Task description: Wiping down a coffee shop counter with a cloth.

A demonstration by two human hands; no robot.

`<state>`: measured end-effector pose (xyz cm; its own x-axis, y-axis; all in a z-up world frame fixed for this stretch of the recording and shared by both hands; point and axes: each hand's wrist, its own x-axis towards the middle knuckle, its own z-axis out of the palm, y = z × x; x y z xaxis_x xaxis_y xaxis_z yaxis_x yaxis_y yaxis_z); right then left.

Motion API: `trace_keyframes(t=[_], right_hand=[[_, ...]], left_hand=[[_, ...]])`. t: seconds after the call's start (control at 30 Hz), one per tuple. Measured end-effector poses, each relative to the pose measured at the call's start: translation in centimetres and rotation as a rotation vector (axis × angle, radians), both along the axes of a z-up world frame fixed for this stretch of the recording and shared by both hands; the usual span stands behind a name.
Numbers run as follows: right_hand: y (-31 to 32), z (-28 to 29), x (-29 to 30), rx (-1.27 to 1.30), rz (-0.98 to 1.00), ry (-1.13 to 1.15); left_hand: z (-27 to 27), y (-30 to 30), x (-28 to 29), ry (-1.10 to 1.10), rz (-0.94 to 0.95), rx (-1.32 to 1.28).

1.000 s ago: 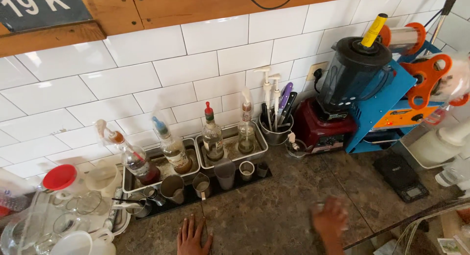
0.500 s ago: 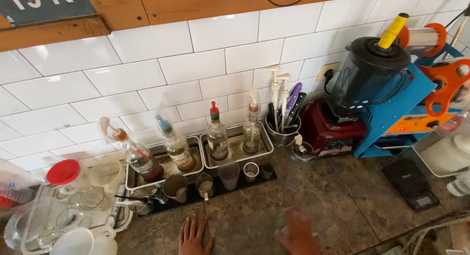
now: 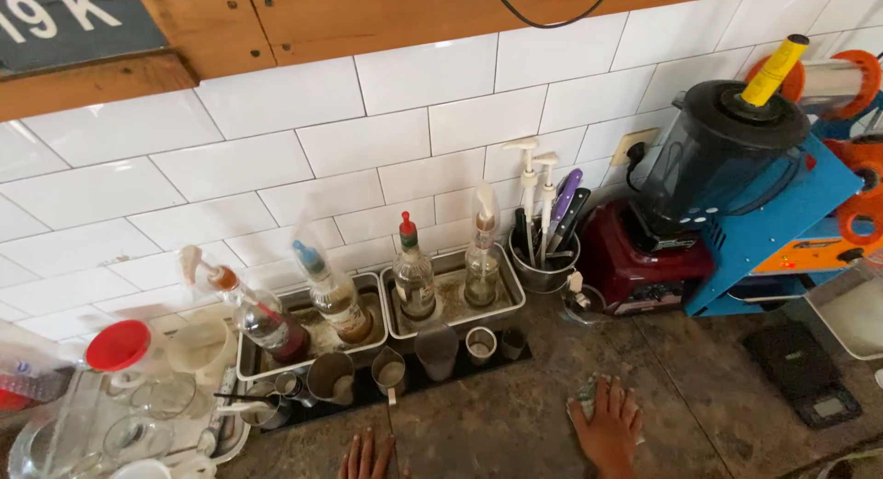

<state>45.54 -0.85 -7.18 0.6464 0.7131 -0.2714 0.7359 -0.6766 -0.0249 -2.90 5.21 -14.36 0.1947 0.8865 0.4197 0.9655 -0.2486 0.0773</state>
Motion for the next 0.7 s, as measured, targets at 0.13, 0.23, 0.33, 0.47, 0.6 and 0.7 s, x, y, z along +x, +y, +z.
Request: trace_keyframes(t=[0.13, 0.23, 0.33, 0.47, 0.6, 0.7], right_hand=[[0.5, -1.4, -0.4, 0.17, 0.095, -0.184], [1.4, -1.5, -0.6, 0.188, 0.111, -0.184], [2.6, 0.7, -1.4, 0.098, 0.079, -0.065], [3.1, 0.1, -2.1, 0.199, 0.152, -0.113], [3.7, 1.0, -3.3, 0.149, 0.18, -0.105], [3.6, 0.6, -5.0, 0.063, 0.212, -0.057]], left_hand=[[-2.4, 0.9, -0.1, -0.027, 0.048, 0.119], [-3.2, 1.1, -0.1, 0.007, 0.034, 0.161], [-3.8, 1.1, -0.5, 0.044, 0.031, 0.16], [-3.2, 1.4, -0.6, 0.043, -0.004, 0.219], [-2.3, 0.6, -1.2, 0.062, 0.054, -0.054], [-1.6, 1.4, -1.9, 0.079, -0.105, 0.116]])
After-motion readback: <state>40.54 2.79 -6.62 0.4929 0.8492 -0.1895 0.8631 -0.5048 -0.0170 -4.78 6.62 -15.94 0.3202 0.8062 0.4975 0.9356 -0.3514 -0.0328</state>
